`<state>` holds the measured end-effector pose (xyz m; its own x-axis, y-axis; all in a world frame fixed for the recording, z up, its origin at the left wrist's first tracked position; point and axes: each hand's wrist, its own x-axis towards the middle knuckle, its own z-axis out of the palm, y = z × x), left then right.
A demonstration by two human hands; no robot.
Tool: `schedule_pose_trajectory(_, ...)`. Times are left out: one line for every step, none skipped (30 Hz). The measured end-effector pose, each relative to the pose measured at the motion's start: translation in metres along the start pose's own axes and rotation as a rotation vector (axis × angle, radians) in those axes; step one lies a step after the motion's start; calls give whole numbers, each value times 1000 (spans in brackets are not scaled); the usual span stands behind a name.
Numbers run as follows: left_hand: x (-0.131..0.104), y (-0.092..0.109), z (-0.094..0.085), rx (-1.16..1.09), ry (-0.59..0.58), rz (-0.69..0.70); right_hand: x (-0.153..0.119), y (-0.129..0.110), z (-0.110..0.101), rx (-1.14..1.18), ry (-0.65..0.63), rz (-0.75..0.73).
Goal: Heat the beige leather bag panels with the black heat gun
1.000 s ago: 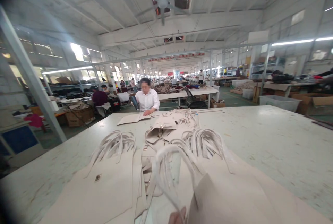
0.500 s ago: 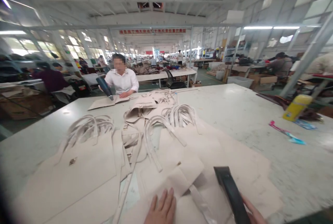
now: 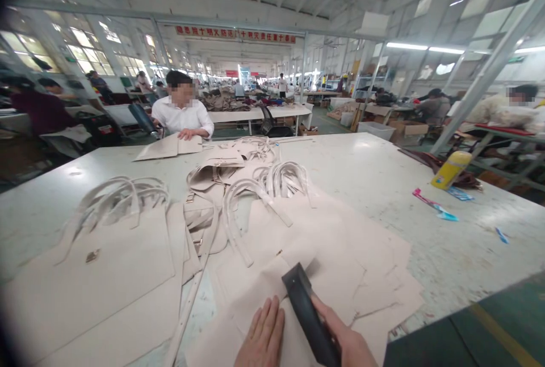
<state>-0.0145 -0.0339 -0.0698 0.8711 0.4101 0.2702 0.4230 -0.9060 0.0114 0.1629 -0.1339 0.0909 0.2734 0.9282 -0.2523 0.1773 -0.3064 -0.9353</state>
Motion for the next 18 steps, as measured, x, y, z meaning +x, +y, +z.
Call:
schedule_pose_trajectory(0, -1, 2, 5, 30, 12, 9, 1, 6, -19, 5, -14)
schedule_pose_trajectory(-1, -3, 5, 13, 55, 19, 17, 1, 11, -30, 9, -13)
schedule_pose_trajectory(-1, -4, 8, 24, 81, 26, 24, 0, 15, -27, 17, 1)
schedule_pose_trajectory(-2, -5, 12, 36, 102, 35, 31, -3, 18, -9, 15, 22)
schedule_pose_trajectory(-2, -7, 15, 44, 115, 47, 37, -7, 21, 15, 13, 44)
schedule_pose_trajectory(-3, -8, 18, 47, 121, 51, 42, -14, 22, 39, 10, 57)
schedule_pose_trajectory(-3, -9, 21, 47, 127, 49, 47, -22, 21, 58, 7, 59)
schedule_pose_trajectory(-3, -9, 22, 45, 130, 44, 50, -30, 20, 78, 4, 45)
schedule_pose_trajectory(-3, -9, 22, 44, 131, 39, 52, -39, 18, 97, 4, 17)
schedule_pose_trajectory(-3, -9, 20, 39, 125, 35, 52, -48, 15, 111, 13, -16)
schedule_pose_trajectory(-2, -9, 17, 30, 116, 43, 52, -56, 11, 121, 35, -45)
schedule_pose_trajectory(-1, -8, 13, 13, 102, 54, 51, -62, 7, 125, 64, -68)
schedule_pose_trajectory(0, -8, 8, -11, 80, 61, 48, -67, 2, 123, 96, -79)
schedule_pose_trajectory(1, -7, 3, -40, 56, 58, 45, -69, -4, 111, 123, -79)
schedule_pose_trajectory(2, -6, -2, -71, 32, 50, 41, -69, -9, 87, 139, -68)
schedule_pose_trajectory(3, -5, -5, -103, 6, 37, 36, -67, -14, 59, 139, -52)
schedule_pose_trajectory(3, -5, -8, -133, -22, 19, 31, -62, -18, 31, 128, -35)
schedule_pose_trajectory(3, -4, -10, -163, -49, -2, 26, -56, -21, 8, 110, -21)
